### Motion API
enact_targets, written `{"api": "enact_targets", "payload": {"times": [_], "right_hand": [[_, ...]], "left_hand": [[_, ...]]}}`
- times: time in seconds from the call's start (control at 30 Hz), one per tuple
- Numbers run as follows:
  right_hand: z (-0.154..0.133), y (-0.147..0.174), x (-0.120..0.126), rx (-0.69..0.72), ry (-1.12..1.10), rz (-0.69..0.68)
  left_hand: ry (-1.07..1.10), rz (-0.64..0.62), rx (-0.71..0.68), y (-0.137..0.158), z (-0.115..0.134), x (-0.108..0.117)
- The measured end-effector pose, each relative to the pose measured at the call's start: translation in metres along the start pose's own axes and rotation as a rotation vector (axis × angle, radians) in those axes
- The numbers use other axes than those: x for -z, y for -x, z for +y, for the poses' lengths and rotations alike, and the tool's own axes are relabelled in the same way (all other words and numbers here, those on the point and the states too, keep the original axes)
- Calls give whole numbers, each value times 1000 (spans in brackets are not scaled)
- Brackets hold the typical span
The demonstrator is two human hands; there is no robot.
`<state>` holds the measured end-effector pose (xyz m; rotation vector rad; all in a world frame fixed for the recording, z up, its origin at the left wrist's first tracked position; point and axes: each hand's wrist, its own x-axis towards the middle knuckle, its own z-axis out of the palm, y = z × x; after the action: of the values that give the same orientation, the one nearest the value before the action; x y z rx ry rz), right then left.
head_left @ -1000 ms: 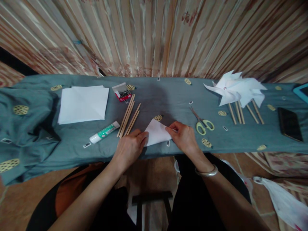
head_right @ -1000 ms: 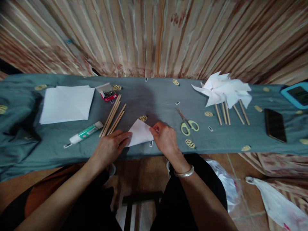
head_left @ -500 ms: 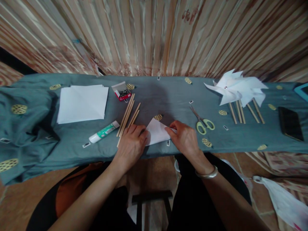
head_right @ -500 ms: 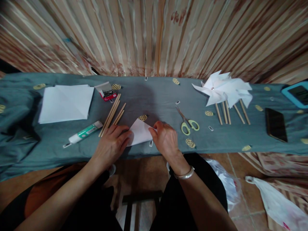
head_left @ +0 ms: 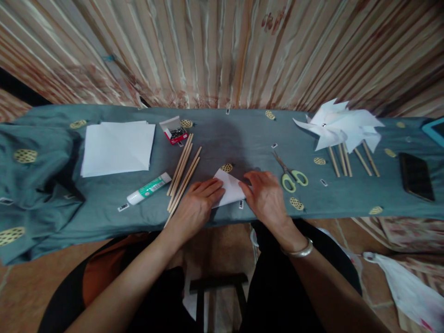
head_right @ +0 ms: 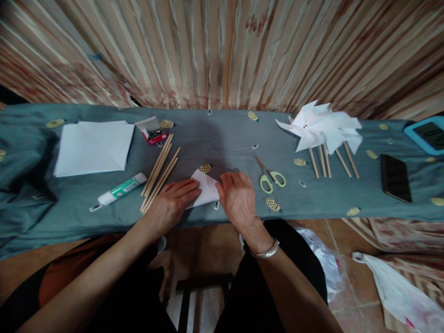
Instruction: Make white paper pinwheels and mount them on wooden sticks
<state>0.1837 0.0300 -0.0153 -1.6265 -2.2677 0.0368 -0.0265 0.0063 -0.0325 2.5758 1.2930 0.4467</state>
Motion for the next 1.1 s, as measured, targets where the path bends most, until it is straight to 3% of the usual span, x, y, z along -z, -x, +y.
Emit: {"api": "enact_targets", "payload": {"times": [0.1, 0.17, 0.27, 0.67, 0.83, 1.1], "right_hand": [[-10, 13, 3, 216, -72, 71], [-20, 25, 3, 353, -123, 41], [-30, 40, 0, 431, -125, -1], [-26, 58, -13, 461, -72, -74], [-14, 65, -11, 406, -62, -93], [10, 76, -6, 311, -10, 3]], "left_hand": [[5, -4, -1, 0, 1, 0], [13, -2, -5, 0, 1, 0], [10, 7, -4, 1, 0, -1], [-69, 80, 47, -2, 16, 0], [-60, 67, 54, 0, 14, -2], [-38, 47, 32, 11, 4, -1]]}}
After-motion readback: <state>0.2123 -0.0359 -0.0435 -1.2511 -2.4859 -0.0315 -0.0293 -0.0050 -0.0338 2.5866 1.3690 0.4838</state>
